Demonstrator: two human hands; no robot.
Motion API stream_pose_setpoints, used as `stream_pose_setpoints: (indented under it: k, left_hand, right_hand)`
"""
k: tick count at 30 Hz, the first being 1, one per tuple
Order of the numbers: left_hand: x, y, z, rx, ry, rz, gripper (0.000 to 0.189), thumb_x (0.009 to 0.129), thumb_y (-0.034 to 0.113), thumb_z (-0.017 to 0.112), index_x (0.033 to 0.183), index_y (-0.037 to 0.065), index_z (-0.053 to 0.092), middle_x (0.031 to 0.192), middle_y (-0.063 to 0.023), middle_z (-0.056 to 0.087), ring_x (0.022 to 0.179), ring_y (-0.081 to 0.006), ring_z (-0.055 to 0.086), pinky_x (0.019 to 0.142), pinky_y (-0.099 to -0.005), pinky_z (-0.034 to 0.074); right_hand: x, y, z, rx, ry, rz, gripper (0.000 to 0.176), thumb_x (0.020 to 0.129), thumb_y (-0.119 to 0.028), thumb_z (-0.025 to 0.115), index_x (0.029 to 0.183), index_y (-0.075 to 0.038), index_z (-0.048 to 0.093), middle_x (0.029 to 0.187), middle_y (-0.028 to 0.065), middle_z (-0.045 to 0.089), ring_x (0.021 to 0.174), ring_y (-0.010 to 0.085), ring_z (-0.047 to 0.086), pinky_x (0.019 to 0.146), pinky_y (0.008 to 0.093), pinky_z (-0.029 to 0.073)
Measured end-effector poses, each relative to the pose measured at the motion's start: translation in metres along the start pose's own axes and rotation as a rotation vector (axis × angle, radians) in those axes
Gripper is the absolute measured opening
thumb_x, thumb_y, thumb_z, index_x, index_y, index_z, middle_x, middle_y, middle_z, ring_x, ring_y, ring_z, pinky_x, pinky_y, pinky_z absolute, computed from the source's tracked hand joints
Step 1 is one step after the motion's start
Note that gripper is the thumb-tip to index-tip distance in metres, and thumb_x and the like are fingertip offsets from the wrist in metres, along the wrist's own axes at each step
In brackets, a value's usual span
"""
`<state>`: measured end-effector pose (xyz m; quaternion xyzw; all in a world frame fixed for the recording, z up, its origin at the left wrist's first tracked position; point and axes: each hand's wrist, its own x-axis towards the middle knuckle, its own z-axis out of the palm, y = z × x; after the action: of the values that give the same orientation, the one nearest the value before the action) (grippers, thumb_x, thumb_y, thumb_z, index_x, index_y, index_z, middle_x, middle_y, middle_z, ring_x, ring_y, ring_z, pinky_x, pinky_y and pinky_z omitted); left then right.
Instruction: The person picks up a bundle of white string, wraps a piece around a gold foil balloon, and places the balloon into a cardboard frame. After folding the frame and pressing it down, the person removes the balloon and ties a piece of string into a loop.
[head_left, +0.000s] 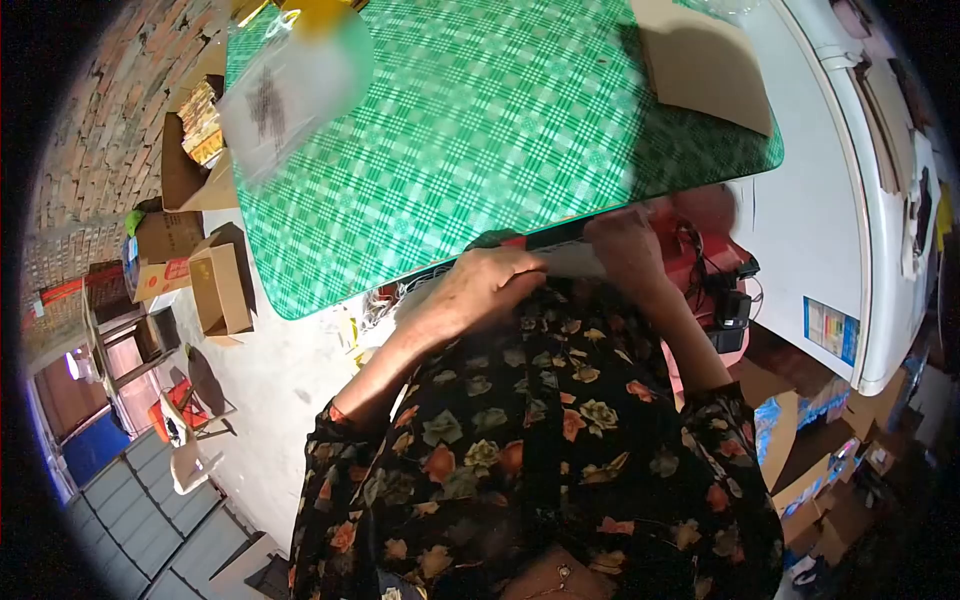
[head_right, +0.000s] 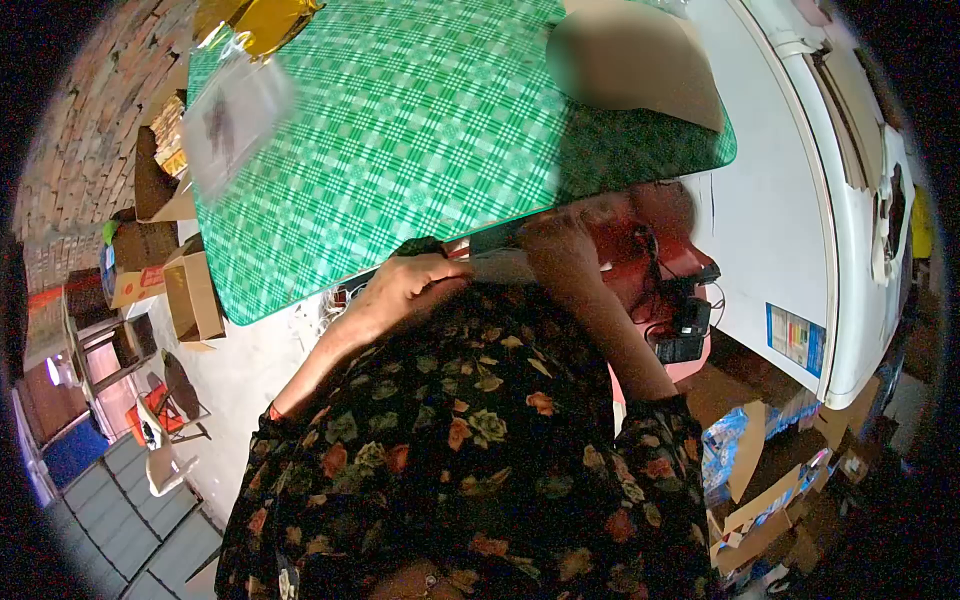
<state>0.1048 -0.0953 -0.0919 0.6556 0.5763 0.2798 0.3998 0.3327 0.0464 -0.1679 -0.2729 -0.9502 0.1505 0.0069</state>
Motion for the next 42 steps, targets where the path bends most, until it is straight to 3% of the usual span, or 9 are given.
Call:
stream_pose_setpoints:
  k: [2, 16, 23, 25, 29, 33, 36, 40, 42]
  left_hand:
    - [0.002, 0.004, -0.002, -0.006, 0.01, 0.008, 0.022, 0.094, 0.015, 0.068, 0.114, 0.005, 0.071, 0.107, -0.0131, 0.074, 0.095, -0.0288, 0.072, 0.083, -0.0365, 0.059]
    - [0.035, 0.075, -0.036, -0.279, 0.136, 0.061, 0.019, 0.098, 0.017, 0.068, 0.106, 0.001, 0.074, 0.094, -0.0111, 0.076, 0.067, -0.0148, 0.067, 0.057, -0.0284, 0.054]
    - [0.047, 0.139, -0.102, -0.795, 0.309, 0.124, 0.015, 0.096, 0.017, 0.07, 0.103, 0.004, 0.075, 0.084, -0.0051, 0.076, 0.078, -0.0105, 0.074, 0.059, -0.0246, 0.057]
    - [0.059, 0.123, -0.12, -0.141, 0.663, 0.246, 0.015, 0.098, 0.01, 0.066, 0.108, 0.005, 0.077, 0.094, -0.0055, 0.077, 0.061, -0.0058, 0.064, 0.046, -0.0193, 0.046]
    - [0.059, 0.077, -0.15, 0.147, 0.726, 0.148, 0.017, 0.092, 0.019, 0.072, 0.1, 0.006, 0.078, 0.094, -0.0098, 0.077, 0.079, -0.0206, 0.075, 0.067, -0.0303, 0.059]
    - [0.046, 0.071, -0.125, -0.018, 0.251, 0.265, 0.014, 0.09, 0.02, 0.075, 0.099, 0.009, 0.078, 0.092, -0.0093, 0.077, 0.076, -0.0192, 0.074, 0.067, -0.0296, 0.058]
    - [0.045, 0.089, -0.121, -0.294, 0.235, 0.294, 0.016, 0.089, 0.016, 0.077, 0.102, 0.008, 0.079, 0.093, -0.0077, 0.078, 0.079, -0.0141, 0.073, 0.069, -0.0269, 0.057]
    - [0.048, 0.085, -0.137, -0.299, 0.36, 0.272, 0.019, 0.087, 0.012, 0.078, 0.104, 0.005, 0.079, 0.097, -0.0085, 0.078, 0.085, -0.0127, 0.073, 0.074, -0.0269, 0.058]
    - [0.05, 0.073, -0.14, -0.194, 0.383, 0.254, 0.019, 0.086, 0.011, 0.078, 0.104, 0.004, 0.079, 0.097, -0.0097, 0.078, 0.085, -0.0133, 0.073, 0.075, -0.0274, 0.058]
  right_hand:
    - [-0.014, 0.001, -0.008, 0.117, 0.277, -0.084, 0.01, 0.087, -0.015, 0.065, 0.094, -0.01, 0.071, 0.098, 0.0096, 0.068, 0.1, 0.0344, 0.063, 0.093, 0.0468, 0.05]
    - [0.009, -0.059, -0.141, 1.08, 0.501, 0.165, 0.007, 0.102, -0.009, 0.055, 0.103, -0.003, 0.058, 0.092, 0.0084, 0.065, 0.085, 0.0159, 0.064, 0.08, 0.033, 0.052]
    - [0.056, -0.103, -0.142, 1.595, 0.244, 0.019, 0.024, 0.108, -0.021, 0.04, 0.113, -0.002, 0.053, 0.084, 0.0069, 0.06, 0.076, 0.0161, 0.059, 0.075, 0.03, 0.048]
    - [0.053, -0.116, -0.158, 1.716, -0.014, 0.048, 0.024, 0.108, -0.023, 0.04, 0.115, -0.003, 0.053, 0.073, 0.0037, 0.057, 0.064, 0.0131, 0.054, 0.071, 0.0279, 0.046]
    - [0.052, -0.094, -0.171, 1.361, 0.122, -0.054, 0.018, 0.105, -0.016, 0.047, 0.101, -0.003, 0.06, 0.071, -0.0005, 0.055, 0.061, 0.0072, 0.05, 0.058, 0.0243, 0.041]
    - [0.065, -0.076, -0.201, 1.168, 0.374, 0.107, 0.014, 0.101, -0.009, 0.052, 0.094, -0.004, 0.064, 0.071, -0.0027, 0.055, 0.059, 0.0036, 0.047, 0.053, 0.0229, 0.037]
    - [0.083, -0.074, -0.159, 0.959, 0.397, -0.133, 0.014, 0.101, -0.011, 0.055, 0.095, -0.002, 0.063, 0.077, 0.002, 0.061, 0.071, 0.0115, 0.06, 0.064, 0.0268, 0.047]
    - [0.064, -0.111, -0.159, 1.114, -0.098, -0.183, 0.016, 0.101, -0.015, 0.057, 0.099, -0.001, 0.064, 0.085, 0.006, 0.066, 0.078, 0.0179, 0.064, 0.07, 0.0301, 0.05]
    - [0.059, -0.097, -0.188, 0.984, 0.094, -0.291, 0.015, 0.101, -0.015, 0.057, 0.1, -0.001, 0.064, 0.086, 0.0059, 0.066, 0.078, 0.0173, 0.064, 0.071, 0.0306, 0.051]
